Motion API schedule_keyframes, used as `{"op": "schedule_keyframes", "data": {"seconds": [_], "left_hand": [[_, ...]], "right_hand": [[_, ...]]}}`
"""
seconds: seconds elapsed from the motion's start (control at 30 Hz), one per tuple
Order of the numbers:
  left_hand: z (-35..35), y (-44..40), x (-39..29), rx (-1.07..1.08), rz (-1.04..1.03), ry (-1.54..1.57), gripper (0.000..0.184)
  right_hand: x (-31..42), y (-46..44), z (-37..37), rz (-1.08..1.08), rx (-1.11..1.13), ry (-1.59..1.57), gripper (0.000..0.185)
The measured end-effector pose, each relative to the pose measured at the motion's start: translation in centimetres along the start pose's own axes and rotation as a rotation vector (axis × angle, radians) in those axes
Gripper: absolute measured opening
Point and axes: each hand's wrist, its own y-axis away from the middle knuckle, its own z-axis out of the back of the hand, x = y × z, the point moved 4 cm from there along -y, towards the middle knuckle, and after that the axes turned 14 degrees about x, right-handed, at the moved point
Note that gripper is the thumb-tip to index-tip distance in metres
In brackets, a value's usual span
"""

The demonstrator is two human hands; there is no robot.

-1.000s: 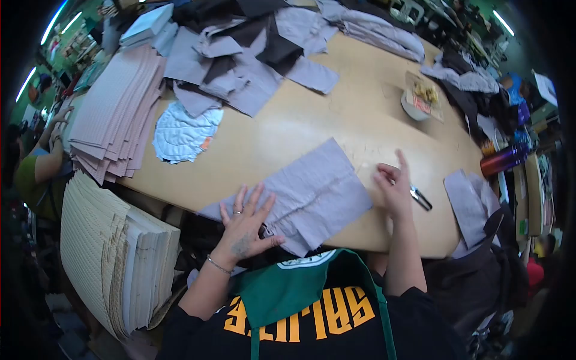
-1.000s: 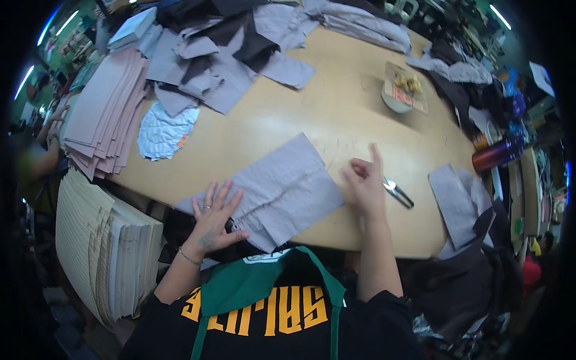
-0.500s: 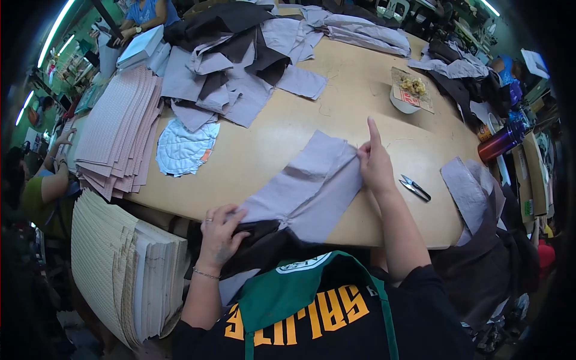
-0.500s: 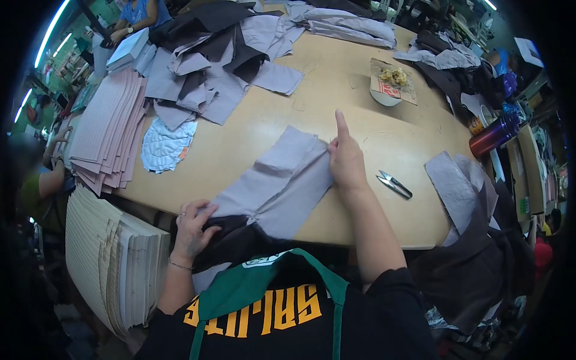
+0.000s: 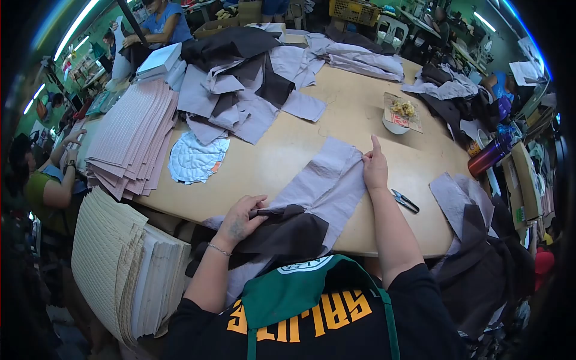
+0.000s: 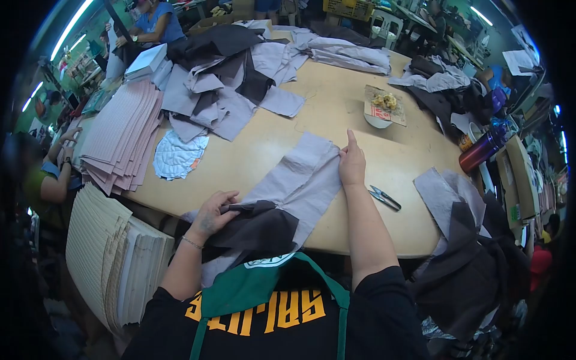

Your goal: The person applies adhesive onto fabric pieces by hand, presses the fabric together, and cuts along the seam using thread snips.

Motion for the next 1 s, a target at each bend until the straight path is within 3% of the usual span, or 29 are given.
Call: {"op": "schedule_keyframes", "data": {"seconds": [0.13,0.47,0.57,0.73,0.97,1.0], "left_hand": [[2.2,2.5,-2.3,-0.073,-0.074,-0.265,0.044],[8.5,8.9,-2.3,-0.319,0.217,-0.172,0.038],[8.0,6.2,-3.8,-0.241,0.147,-0.209,0.038],[3.6,1.9,-4.8,0.087,0.063,-0.28,0.048],[-2.7,-0.1,-7.8,0.014,-0.01,-0.625,0.048],[-3.1,-0.6,-7.8,0.031,-0.035,-0.562,0.047]], "right_hand": [[0.1,0.2,0.0,-0.023,-0.006,0.014,0.069],[0.1,0.4,0.2,-0.062,0.008,-0.117,0.064],[-0.1,0.4,0.1,-0.051,0.01,-0.16,0.064],[0.0,0.4,0.3,-0.031,0.001,-0.129,0.063],[0.3,1.8,1.4,0.016,-0.053,0.032,0.059],[1.0,2.5,2.3,0.046,-0.091,0.089,0.059]]}}
